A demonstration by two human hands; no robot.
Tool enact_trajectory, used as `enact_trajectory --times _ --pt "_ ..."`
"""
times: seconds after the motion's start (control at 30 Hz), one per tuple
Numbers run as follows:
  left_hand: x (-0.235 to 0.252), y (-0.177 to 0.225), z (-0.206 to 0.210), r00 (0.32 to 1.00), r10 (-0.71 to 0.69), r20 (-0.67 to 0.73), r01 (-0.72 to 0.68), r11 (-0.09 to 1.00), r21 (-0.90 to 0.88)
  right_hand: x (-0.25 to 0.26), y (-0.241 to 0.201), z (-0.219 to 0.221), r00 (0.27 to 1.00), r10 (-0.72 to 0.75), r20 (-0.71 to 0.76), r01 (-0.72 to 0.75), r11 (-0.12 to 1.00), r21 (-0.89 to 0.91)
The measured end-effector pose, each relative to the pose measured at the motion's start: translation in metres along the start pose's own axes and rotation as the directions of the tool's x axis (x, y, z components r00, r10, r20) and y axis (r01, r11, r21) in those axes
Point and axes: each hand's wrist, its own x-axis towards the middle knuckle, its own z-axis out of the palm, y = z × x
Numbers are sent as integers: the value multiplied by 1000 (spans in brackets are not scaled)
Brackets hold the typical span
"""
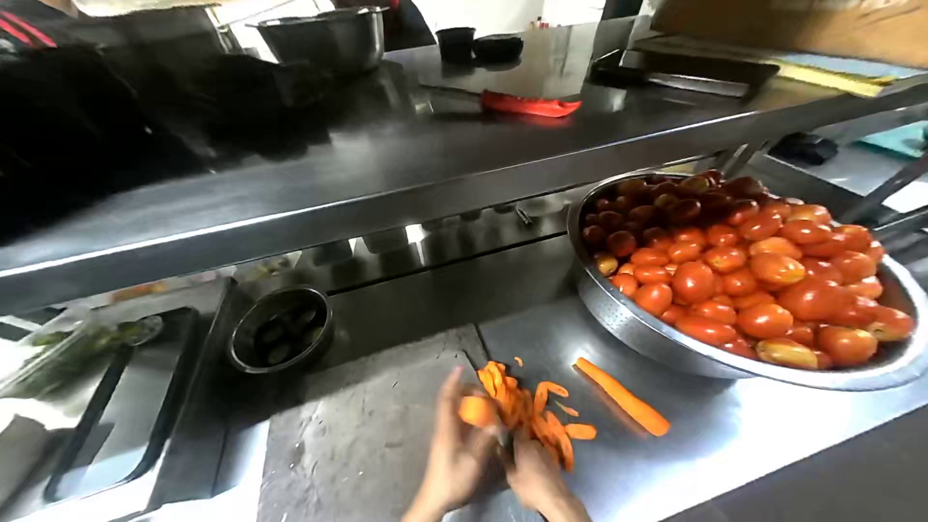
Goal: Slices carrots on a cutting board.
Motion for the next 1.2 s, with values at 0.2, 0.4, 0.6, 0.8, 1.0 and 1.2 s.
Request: enact_trajectory --times 0.2,0.4,0.6,0.8,1.0,1.2 --pt "-13 -88 -66 884 -364 -292 372 928 -30 1 -1 -7 995 73 -61 -76 996 -55" --pt "-4 -86 -89 873 -413 257 138 717 683 -6 9 1 969 200 -143 -183 975 124" --pt "2 -99 -87 856 -274 440 -83 766 638 -12 -2 -17 998 4 -64 -17 982 -190" --pt "-11 -110 -79 927 -118 357 -171 714 679 -16 -30 -37 996 -2 93 48 868 -495" --pt "-19 -124 -76 957 107 271 -264 712 651 -39 -55 -54 984 109 141 -16 843 -538" --pt "-22 -128 -78 950 139 280 -292 715 635 -15 -48 -22 999 32 14 -20 854 -520"
